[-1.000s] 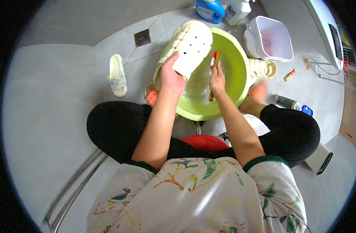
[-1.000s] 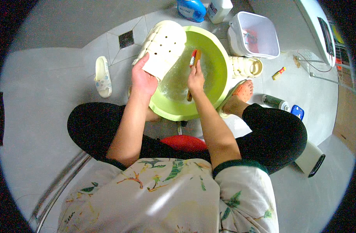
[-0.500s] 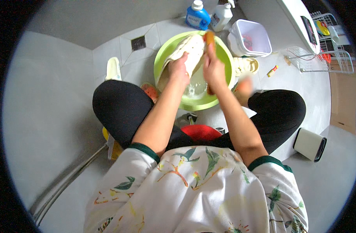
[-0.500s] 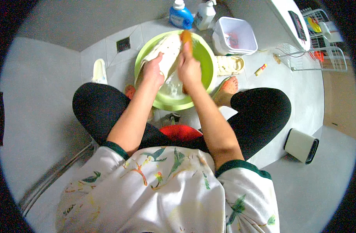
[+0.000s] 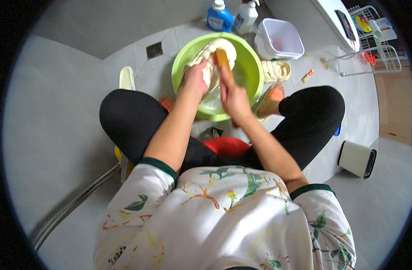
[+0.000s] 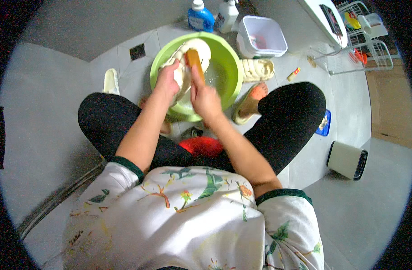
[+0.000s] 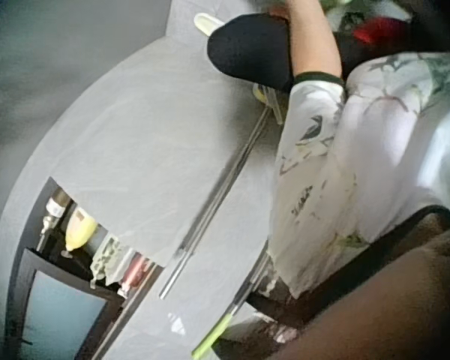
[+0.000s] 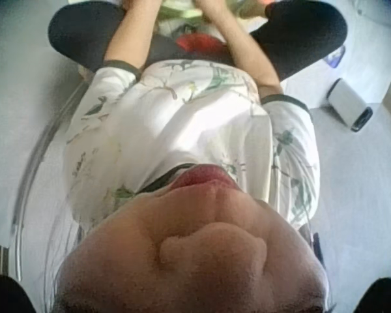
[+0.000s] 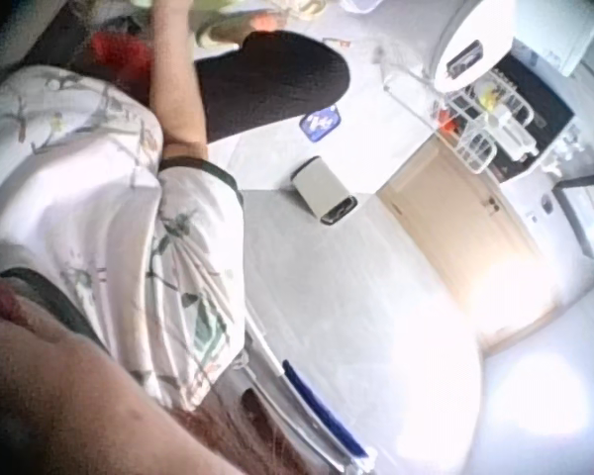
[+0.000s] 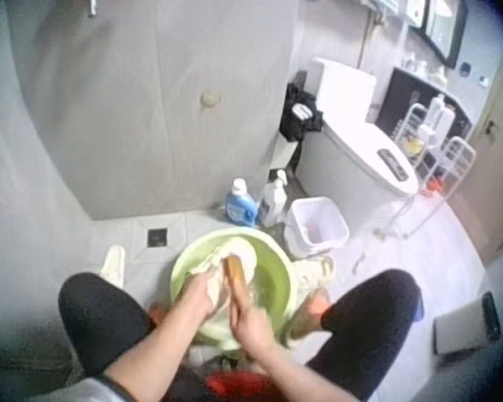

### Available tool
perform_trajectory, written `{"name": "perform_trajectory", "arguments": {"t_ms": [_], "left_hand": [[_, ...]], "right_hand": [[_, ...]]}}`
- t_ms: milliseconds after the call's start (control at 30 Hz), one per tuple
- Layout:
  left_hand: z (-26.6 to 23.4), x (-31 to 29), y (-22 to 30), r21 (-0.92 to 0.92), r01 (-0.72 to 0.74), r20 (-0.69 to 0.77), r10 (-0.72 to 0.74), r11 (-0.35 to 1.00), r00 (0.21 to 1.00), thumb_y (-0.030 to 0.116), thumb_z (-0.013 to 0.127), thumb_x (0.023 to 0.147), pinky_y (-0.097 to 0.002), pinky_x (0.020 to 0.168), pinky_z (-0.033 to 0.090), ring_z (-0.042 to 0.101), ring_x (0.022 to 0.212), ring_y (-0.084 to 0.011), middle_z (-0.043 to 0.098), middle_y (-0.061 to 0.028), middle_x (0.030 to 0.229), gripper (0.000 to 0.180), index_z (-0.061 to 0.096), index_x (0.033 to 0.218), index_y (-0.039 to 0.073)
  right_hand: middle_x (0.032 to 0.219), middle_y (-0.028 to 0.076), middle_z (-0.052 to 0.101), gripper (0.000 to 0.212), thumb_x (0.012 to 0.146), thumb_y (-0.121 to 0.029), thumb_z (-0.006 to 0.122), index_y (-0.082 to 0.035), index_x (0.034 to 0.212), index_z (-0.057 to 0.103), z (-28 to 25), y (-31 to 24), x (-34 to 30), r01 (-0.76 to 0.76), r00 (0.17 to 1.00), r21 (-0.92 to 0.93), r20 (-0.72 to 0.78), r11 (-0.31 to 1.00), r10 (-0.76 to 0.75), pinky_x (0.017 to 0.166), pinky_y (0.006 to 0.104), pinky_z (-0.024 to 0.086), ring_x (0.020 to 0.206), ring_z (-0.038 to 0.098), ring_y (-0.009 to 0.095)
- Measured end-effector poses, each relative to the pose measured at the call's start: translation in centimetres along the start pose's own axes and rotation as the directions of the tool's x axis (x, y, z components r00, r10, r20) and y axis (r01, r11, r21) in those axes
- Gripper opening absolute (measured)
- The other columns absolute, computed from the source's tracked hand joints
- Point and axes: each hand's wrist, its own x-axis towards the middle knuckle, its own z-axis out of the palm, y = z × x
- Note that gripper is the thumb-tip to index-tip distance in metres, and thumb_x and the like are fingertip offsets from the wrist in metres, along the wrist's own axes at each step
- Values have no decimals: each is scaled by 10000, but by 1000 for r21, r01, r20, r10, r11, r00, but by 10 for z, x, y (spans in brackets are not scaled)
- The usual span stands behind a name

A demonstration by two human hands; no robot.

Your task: The person sits on the floor and scrubs a white slipper with a brush in a green basin of soapy water. They repeatedly dip the slipper and brush into the water, scrubbing the sole and upper surfaces thoroughly.

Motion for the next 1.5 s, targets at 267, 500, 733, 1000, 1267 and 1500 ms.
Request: {"name": "perform_trajectory", "arguments": {"t_ms": [267,500,733,1000,1267,1500], "left_hand": [[14,-12,7,66,-14,84,8,998,996,112,513,934,-463,907,497,592,1059,-324,580,-180,1185,363,482,1273,-13],[31,-36,-2,241,-20,136,-14,970,991,129,489,947,-489,946,465,572,1108,-341,568,-173,1235,352,492,1280,16],[6,-20,3,124,80,107,-93,989,990,85,526,914,-452,909,499,603,1052,-313,588,-157,1192,355,505,1262,20],[17,-23,9,179,-54,118,33,982,992,111,476,927,-456,937,476,586,1078,-320,581,-174,1203,348,513,1260,18],[20,-22,3,198,-6,137,-22,980,990,107,551,903,-477,876,505,612,1024,-330,595,-166,1166,358,508,1246,13],[30,-42,26,107,-36,272,6,994,962,130,549,911,-488,914,487,596,1071,-317,583,-145,1203,381,488,1270,18]], "right_hand": [[722,292,612,548,925,-219,507,-248,1444,332,-4,14,18,29,989,50,-147,998,-22,641,542,499,645,617,458],[758,270,632,481,930,-264,487,-255,1403,398,-22,22,60,-207,964,-4,-173,978,203,638,538,505,673,627,439],[703,247,631,553,923,-262,498,-276,1444,311,-11,-2,-15,-2,1000,-53,-4,999,2,633,552,508,639,626,438],[735,273,627,507,930,-253,494,-266,1422,372,-16,7,5,18,993,18,-116,1000,-16,643,533,505,654,627,440],[717,242,638,523,920,-366,473,-356,1424,330,-15,19,59,-160,984,-234,-114,959,136,634,547,516,662,638,432],[1156,206,627,492,962,-279,441,-119,1424,382,-76,48,73,-231,925,228,-249,946,286,916,363,449,1085,600,336]]}}
